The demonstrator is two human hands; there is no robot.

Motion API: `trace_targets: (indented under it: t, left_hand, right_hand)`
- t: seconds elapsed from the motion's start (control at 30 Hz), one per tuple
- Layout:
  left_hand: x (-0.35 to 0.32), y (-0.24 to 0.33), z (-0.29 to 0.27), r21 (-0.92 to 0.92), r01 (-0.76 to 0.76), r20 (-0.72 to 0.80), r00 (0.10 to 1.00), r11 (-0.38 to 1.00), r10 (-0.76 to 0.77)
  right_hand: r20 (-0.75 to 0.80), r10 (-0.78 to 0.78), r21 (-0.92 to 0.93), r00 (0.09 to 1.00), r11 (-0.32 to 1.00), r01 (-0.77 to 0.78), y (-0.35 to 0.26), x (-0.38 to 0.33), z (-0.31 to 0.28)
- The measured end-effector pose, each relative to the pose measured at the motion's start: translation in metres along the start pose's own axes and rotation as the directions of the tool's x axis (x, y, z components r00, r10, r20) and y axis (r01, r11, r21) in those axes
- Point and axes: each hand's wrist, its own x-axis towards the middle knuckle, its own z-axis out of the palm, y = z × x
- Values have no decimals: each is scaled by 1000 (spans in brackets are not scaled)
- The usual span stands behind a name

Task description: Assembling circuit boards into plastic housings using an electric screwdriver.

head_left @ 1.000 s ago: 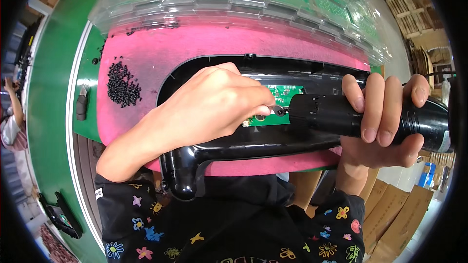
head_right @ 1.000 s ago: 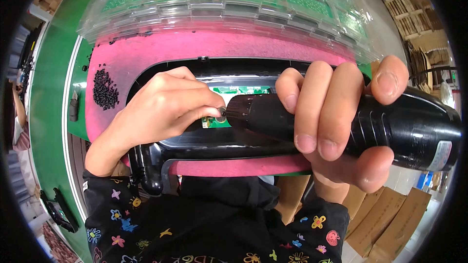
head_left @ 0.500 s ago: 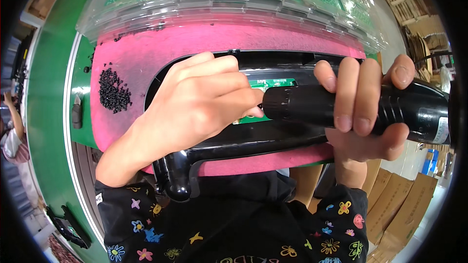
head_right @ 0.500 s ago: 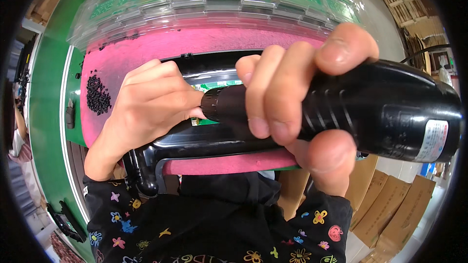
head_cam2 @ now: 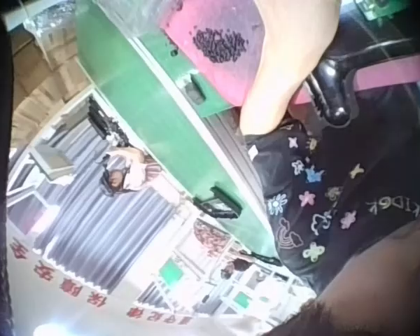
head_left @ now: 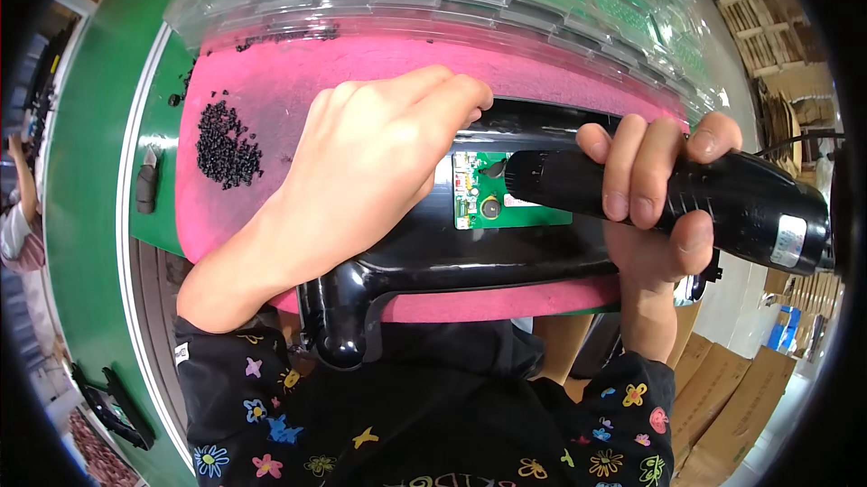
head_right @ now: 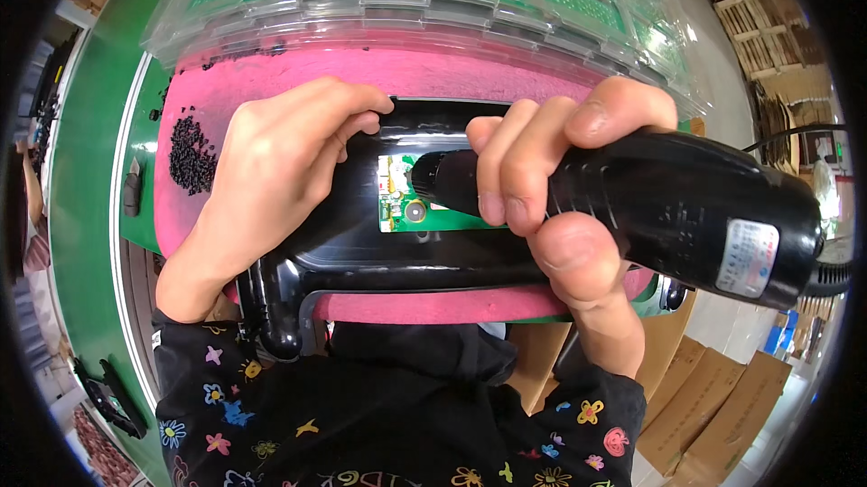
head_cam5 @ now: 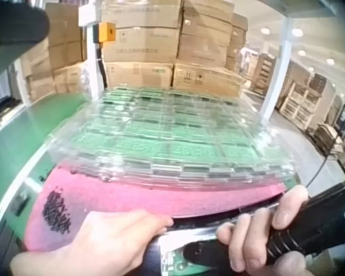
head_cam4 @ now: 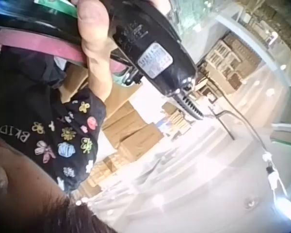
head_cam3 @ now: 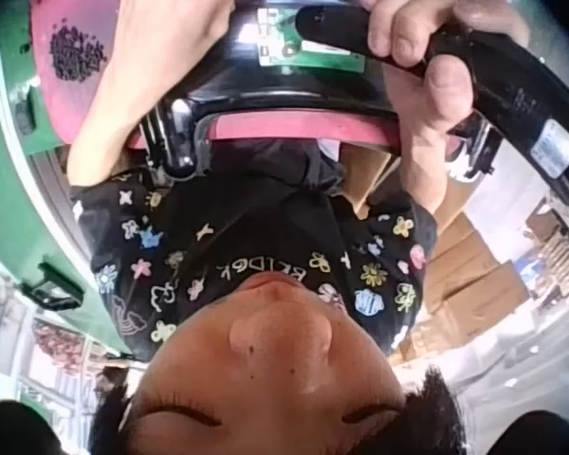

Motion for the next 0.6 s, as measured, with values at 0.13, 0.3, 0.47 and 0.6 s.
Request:
trace_targets:
  t: [0.13, 0.3, 0.47, 0.6]
  left_hand:
    - [-1, 0, -4, 45, 55, 123, 991, 997, -60]
    - [-5, -3, -5, 28, 83, 174, 981, 996, -87]
    - [-7, -2, -10, 23, 83, 156, 984, 996, -86]
    - [-13, -4, -9, 21, -7, 53, 999, 1000, 6]
  right_hand:
    - [125, -18, 99, 992, 995, 6, 0, 7, 0]
    - [156, 117, -87, 981, 991, -104, 4, 24, 19]
    - [295, 125, -124, 947, 988, -91, 16, 42, 27]
    - [333, 127, -149, 934, 985, -81, 15, 45, 28]
